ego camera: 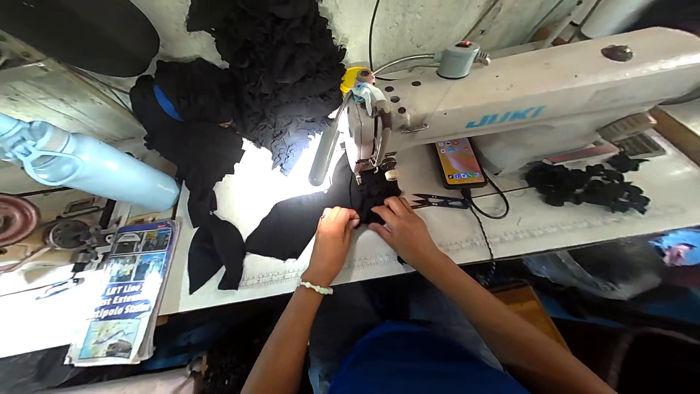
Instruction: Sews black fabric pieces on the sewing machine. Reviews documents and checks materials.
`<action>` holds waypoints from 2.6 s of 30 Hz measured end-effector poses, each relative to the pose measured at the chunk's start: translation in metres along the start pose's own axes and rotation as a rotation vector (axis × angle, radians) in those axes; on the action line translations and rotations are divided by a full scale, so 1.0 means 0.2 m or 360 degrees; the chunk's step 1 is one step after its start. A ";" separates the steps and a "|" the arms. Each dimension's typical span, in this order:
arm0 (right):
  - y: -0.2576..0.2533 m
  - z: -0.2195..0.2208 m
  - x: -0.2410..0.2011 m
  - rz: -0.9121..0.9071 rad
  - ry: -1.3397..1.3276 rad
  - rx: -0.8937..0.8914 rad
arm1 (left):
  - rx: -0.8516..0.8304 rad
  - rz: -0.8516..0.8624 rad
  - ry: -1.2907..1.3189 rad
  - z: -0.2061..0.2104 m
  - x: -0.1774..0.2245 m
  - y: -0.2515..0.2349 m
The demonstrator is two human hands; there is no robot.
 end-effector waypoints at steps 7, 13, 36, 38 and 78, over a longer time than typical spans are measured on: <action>-0.08 -0.02 0.11 0.0270 -0.0420 -0.0417 | 0.0081 -0.0163 0.0032 -0.01 -0.01 0.00; -0.16 -0.02 0.14 0.0353 -0.0311 -0.0147 | -0.0026 -0.0449 0.0036 0.05 -0.07 -0.08; -0.06 -0.06 0.18 0.0176 -0.0720 0.0225 | -0.0007 -0.0150 0.0179 0.10 0.01 0.01; -0.05 -0.05 0.19 0.0223 -0.0883 0.0169 | -0.0015 -0.0213 0.0077 0.10 0.02 0.00; 0.06 -0.31 0.38 0.0163 0.0355 0.0160 | -0.0142 -0.0028 0.0372 0.09 0.13 0.09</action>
Point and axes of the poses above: each hand's wrist, its own y-axis away from the middle knuckle, its own z-axis out of the palm, x = y × z, the point moved 9 cm from there along -y, towards the middle knuckle, and after that the axes turned 11 degrees about x, right-handed, at the moved point
